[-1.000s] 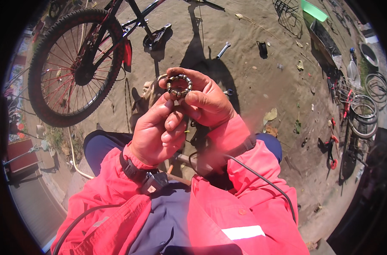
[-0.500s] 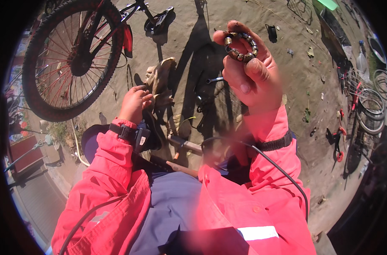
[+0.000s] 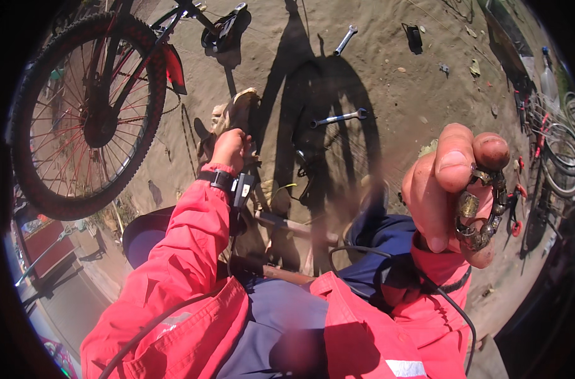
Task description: The person carries a bicycle crankset from an indoor area to an outdoor yard, sits on a small stool, and removes the crank arm and bearing assembly by hand. The person then inspects the removed bearing ring.
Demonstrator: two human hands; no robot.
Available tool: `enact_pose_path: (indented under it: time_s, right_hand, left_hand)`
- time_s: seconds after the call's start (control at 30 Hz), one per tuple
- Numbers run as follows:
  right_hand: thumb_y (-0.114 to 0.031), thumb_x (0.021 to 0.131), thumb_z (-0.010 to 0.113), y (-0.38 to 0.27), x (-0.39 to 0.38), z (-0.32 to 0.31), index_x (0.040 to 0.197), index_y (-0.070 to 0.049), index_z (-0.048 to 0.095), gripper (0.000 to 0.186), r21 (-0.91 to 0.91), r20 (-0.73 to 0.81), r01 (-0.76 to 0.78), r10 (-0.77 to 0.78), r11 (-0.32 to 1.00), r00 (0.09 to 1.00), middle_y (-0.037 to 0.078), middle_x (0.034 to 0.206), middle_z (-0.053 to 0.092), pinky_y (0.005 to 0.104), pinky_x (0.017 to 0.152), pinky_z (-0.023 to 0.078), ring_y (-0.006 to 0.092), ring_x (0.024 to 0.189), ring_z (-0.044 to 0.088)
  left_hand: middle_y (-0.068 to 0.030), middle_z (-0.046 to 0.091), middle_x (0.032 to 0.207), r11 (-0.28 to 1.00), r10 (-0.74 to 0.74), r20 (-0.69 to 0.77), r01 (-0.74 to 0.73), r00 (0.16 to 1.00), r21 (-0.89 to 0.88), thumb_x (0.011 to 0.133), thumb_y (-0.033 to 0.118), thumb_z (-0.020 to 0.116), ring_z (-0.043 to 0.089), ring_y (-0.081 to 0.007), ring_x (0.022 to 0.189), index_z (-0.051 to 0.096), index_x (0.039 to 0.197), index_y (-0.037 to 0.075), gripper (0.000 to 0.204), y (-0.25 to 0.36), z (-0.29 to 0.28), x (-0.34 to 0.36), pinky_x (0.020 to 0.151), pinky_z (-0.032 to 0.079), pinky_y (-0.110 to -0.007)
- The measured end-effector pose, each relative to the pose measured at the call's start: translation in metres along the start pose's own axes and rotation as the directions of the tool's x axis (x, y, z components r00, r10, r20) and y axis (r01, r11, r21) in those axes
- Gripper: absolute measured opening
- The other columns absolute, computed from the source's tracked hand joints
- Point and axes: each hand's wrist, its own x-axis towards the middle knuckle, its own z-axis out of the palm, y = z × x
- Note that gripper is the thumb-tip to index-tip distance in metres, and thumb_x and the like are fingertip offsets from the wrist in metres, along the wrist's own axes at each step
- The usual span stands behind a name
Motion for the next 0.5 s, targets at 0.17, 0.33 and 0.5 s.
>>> enact_pose_path:
  time_s: [0.17,0.33,0.5]
  right_hand:
    - [-0.001,0.070,0.088,-0.006,-0.005,-0.022,0.140,-0.008,0.051,0.079,0.037,0.049,-0.088,0.087,0.995,0.995,0.012,0.130,0.055,0.0280,0.043,0.047,0.0192,0.057,0.065]
    - [0.002,0.070,0.086,-0.002,-0.007,-0.039,0.139,-0.008,0.051,0.078,0.136,0.044,-0.149,0.144,0.979,0.989,0.011,0.127,0.056,0.0293,0.043,0.051,0.0227,0.062,0.068]
    - [-0.007,0.089,0.067,0.002,-0.016,-0.043,0.136,-0.007,0.054,0.049,0.110,-0.065,-0.063,0.071,0.992,0.995,0.020,0.127,0.058,0.0346,0.053,0.056,0.0287,0.070,0.070]
  left_hand:
    - [-0.0081,0.058,0.115,0.972,0.043,0.074,-0.024,0.996,-0.233,0.090,0.004,0.057,0.059,-0.0273,0.108,0.055,0.118,0.006,0.028,0.012,0.015,0.046,0.090,0.049,-0.047]
    - [-0.0093,0.062,0.113,0.885,0.285,0.112,-0.306,0.952,0.350,0.086,0.011,0.055,0.062,-0.0217,0.098,0.054,0.134,0.004,0.048,0.028,0.004,0.082,0.082,0.052,-0.034]
    - [-0.0212,0.054,0.136,0.272,0.609,0.099,-0.325,0.787,0.906,0.079,0.011,0.061,0.053,-0.0384,0.125,0.054,0.135,0.007,0.056,0.021,-0.018,0.101,0.106,0.043,-0.044]
